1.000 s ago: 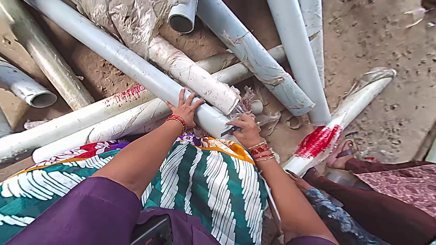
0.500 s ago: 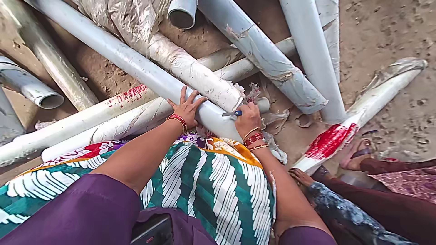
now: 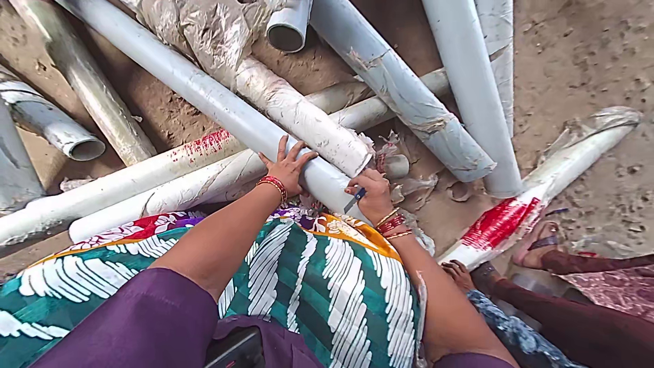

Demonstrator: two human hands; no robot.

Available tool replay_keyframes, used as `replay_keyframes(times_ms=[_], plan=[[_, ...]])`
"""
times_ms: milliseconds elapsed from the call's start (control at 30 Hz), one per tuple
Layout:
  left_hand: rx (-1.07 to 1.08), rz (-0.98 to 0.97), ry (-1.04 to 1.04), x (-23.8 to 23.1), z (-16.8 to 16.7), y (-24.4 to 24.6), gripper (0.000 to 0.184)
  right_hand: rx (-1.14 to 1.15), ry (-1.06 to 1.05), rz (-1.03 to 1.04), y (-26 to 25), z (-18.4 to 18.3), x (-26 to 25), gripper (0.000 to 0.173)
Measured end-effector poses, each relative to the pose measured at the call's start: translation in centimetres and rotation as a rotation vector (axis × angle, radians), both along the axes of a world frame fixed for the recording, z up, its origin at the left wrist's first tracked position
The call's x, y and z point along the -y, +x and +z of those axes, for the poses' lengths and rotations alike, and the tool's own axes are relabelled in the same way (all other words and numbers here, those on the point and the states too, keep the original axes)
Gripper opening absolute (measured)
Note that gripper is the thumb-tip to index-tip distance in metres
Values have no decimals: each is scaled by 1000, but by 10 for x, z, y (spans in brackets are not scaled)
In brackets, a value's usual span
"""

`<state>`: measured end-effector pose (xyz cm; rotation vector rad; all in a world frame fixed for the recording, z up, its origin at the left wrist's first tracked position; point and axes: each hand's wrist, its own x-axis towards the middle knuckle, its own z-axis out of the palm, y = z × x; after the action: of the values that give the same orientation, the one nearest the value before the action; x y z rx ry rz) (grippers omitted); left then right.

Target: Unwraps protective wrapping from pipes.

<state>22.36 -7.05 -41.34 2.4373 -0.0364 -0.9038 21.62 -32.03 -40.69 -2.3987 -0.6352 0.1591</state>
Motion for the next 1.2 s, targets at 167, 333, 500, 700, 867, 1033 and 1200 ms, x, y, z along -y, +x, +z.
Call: replay_keyframes(times_ms=[167,333,500,700,867,1033,1200], plan=[[40,1,-19,-1,-6,-4,108,70,-262,2,10,4,-16,7],[65,-10,-5,-2,-10,-1,106,-102,-286,-236,29,0,-25,14],[66,-28,-4,-3,-11,3,104,-267,-339,-463,43,10,-23,22],[123,9,-18,-7,-14,-11,101,-455,-116,-545,26,22,-2,22],[247,29,-22,-22,-16,-42,88,-505,-212,-33,-6,21,-2,60],[56,-174,106,-6,11,-6,108,-316,-297,27,-14,26,-5,34],[-66,-191,23,4,13,9,110,-192,-321,39,-5,23,-12,28]])
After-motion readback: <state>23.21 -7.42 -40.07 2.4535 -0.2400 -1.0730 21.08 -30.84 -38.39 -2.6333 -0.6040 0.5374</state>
